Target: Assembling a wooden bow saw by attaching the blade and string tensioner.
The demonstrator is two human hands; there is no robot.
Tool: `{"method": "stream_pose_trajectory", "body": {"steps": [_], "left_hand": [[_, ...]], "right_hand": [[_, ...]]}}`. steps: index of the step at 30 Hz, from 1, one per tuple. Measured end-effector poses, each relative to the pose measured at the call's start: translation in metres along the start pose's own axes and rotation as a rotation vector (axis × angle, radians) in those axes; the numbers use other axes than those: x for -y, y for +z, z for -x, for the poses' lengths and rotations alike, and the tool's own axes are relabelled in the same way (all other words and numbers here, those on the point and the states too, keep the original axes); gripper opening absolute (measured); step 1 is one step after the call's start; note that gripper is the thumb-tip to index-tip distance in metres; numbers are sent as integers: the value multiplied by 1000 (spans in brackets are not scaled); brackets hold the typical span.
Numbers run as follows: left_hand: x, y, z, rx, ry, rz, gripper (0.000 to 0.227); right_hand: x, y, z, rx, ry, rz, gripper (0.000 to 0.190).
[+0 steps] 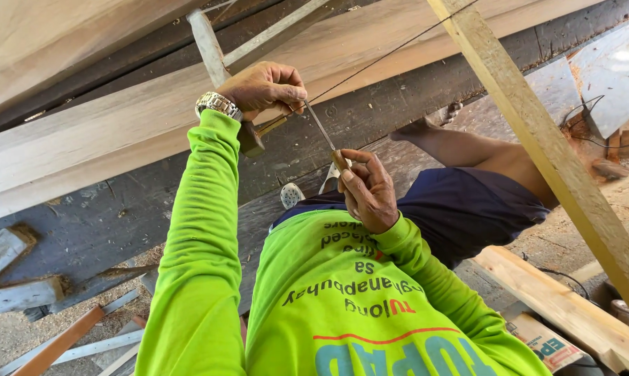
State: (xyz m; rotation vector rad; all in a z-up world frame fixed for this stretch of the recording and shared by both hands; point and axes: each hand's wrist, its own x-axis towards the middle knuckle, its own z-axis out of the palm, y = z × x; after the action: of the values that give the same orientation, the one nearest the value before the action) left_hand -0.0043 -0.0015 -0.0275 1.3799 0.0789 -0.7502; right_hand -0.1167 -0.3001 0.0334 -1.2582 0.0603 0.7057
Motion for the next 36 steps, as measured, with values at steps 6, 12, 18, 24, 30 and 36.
{"method": "stream_pose_trajectory", "body": {"steps": [6,12,18,24,30,36], "left_hand": [[-7,-3,4,14,16,-24,18],[-11,-3,10,-19,0,-162,19],[8,-8,6,-142,14,-54,17],[17,-19,-4,-375,133,374,16],[13,-11,4,-375,171,342,18],[4,-9,-1,-106,69,-18,17]], "right_hand": [[4,5,-2,-9,-1,43,33],[5,9,-10,23,-30,59,34],[2,14,-41,1,-17,109,30],[3,28,-80,-13,-72,157,27],[15,25,-47,37,-73,131,28],[13,12,-9,-15,-4,81,32]]}}
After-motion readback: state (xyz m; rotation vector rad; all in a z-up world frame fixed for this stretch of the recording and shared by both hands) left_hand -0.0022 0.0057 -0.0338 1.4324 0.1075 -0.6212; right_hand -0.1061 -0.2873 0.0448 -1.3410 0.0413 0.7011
